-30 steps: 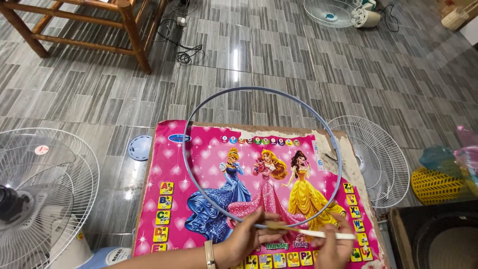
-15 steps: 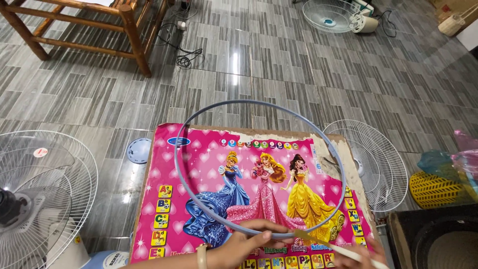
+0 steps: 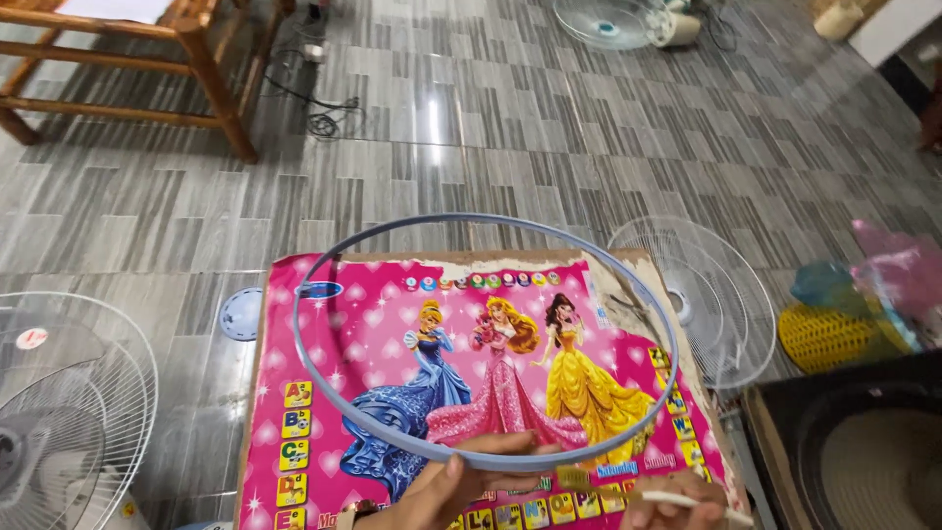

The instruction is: Repairing a fan guard rim by using a small tool to seat a lining or seal into its groove.

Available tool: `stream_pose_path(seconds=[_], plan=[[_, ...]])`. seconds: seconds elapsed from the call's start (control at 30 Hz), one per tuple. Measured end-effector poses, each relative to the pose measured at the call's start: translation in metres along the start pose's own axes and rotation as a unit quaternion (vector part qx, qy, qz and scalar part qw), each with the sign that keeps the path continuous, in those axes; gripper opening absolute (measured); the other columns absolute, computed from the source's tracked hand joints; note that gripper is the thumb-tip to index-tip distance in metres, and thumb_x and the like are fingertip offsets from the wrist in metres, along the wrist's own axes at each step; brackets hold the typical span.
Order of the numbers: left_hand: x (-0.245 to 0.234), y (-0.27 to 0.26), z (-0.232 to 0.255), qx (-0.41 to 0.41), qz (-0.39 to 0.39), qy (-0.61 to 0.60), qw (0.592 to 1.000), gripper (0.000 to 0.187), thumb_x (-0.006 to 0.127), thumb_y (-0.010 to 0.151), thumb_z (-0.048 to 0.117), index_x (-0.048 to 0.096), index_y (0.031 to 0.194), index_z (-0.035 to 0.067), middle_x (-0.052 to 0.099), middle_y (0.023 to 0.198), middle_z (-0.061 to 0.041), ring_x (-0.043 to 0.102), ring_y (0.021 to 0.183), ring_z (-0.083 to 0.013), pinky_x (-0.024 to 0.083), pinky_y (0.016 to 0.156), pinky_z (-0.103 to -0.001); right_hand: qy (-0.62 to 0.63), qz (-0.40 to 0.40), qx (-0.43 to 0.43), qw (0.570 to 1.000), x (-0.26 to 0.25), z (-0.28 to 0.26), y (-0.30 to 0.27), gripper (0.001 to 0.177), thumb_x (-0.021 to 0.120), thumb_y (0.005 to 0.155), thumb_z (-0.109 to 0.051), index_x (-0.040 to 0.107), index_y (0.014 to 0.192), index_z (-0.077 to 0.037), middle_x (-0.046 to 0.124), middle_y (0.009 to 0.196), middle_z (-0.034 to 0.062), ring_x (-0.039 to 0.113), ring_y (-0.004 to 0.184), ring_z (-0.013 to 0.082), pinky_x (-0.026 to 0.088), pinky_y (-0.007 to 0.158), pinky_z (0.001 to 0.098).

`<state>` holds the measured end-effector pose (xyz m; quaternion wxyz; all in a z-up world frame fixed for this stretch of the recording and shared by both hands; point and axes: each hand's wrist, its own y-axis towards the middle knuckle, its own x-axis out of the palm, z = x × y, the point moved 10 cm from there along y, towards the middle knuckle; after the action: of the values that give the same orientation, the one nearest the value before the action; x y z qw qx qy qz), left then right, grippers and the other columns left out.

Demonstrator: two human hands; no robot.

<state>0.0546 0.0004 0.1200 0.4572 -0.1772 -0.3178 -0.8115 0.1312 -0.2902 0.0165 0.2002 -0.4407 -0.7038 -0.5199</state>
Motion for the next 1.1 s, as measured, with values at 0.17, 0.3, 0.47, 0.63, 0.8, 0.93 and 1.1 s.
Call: stream_pose_path(seconds=[0.17,0.3,0.47,0.63,0.8,0.93,1.1], plan=[[0.001,0.004,-0.004,0.01,-0.012,-0.052,0.999,0.072,0.03,0.111,0.054,0.031,0.156,-0.003,0.038,0.16,-0.024,0.04,0.149,-0.0409,0.034,0.125,-0.062,-0.352,0.201,-0.088,0.91,0.064,-0.001,0.023,0.03,0.065,0.105,-0.049,0.063,0.101,-0.019,0.044,0.058,-0.0088,0.04,0.043,0.0041,0.034,0.04,0.0181],[-0.003,0.003,-0.021,0.035,-0.03,-0.045,0.998,0.075,0.027,0.111,0.059,0.033,0.158,0.001,0.036,0.164,-0.024,0.05,0.131,-0.0201,0.037,0.117,-0.048,-0.297,0.197,-0.074,0.931,0.073,0.031,0.002,0.019,0.072,0.102,-0.033,0.063,0.102,-0.016,0.06,0.076,-0.0021,0.048,0.055,0.0044,0.041,0.044,0.0182],[-0.003,0.002,-0.026,0.046,-0.037,-0.053,0.997,0.083,0.03,0.11,0.065,0.03,0.157,-0.003,0.034,0.163,-0.028,0.037,0.152,-0.0384,0.032,0.126,-0.057,-0.238,0.017,-0.133,0.962,0.106,0.052,0.0,0.018,0.057,0.112,-0.026,0.061,0.11,-0.008,0.061,0.063,0.0078,0.054,0.045,0.0141,0.047,0.04,0.024],[-0.002,0.004,-0.021,0.047,-0.042,-0.056,0.996,0.08,0.032,0.11,0.066,0.033,0.158,0.002,0.034,0.164,-0.026,0.037,0.153,-0.0398,0.033,0.125,-0.058,-0.339,0.102,-0.171,0.919,0.105,0.023,0.014,0.022,0.058,0.111,-0.042,0.061,0.11,-0.02,0.054,0.071,-0.008,0.04,0.048,0.0005,0.035,0.044,0.0164],[-0.004,0.003,-0.026,0.033,-0.025,-0.045,0.998,0.083,0.034,0.108,0.069,0.035,0.157,0.003,0.039,0.162,-0.023,0.052,0.138,-0.0285,0.038,0.12,-0.057,-0.24,0.091,-0.129,0.958,0.103,0.046,0.005,0.019,0.065,0.108,-0.03,0.064,0.107,-0.011,0.055,0.072,0.001,0.041,0.052,0.0066,0.034,0.044,0.0202],[0.001,0.004,-0.013,0.046,-0.024,-0.048,0.998,0.076,0.028,0.111,0.063,0.032,0.159,0.004,0.035,0.164,-0.024,0.046,0.142,-0.031,0.035,0.122,-0.057,-0.369,0.121,-0.141,0.911,0.106,0.034,0.013,0.033,0.057,0.109,-0.044,0.052,0.092,-0.017,0.046,0.062,-0.0043,0.036,0.046,0.0038,0.035,0.043,0.0185],[-0.002,0.004,-0.013,0.031,0.012,-0.062,0.998,0.08,0.031,0.108,0.064,0.034,0.157,0.002,0.038,0.162,-0.027,0.041,0.15,-0.0382,0.037,0.121,-0.051,-0.34,0.166,-0.141,0.915,0.071,0.028,-0.007,0.025,0.065,0.107,-0.045,0.06,0.11,-0.021,0.053,0.075,-0.0072,0.044,0.056,0.0019,0.042,0.053,0.0186]])
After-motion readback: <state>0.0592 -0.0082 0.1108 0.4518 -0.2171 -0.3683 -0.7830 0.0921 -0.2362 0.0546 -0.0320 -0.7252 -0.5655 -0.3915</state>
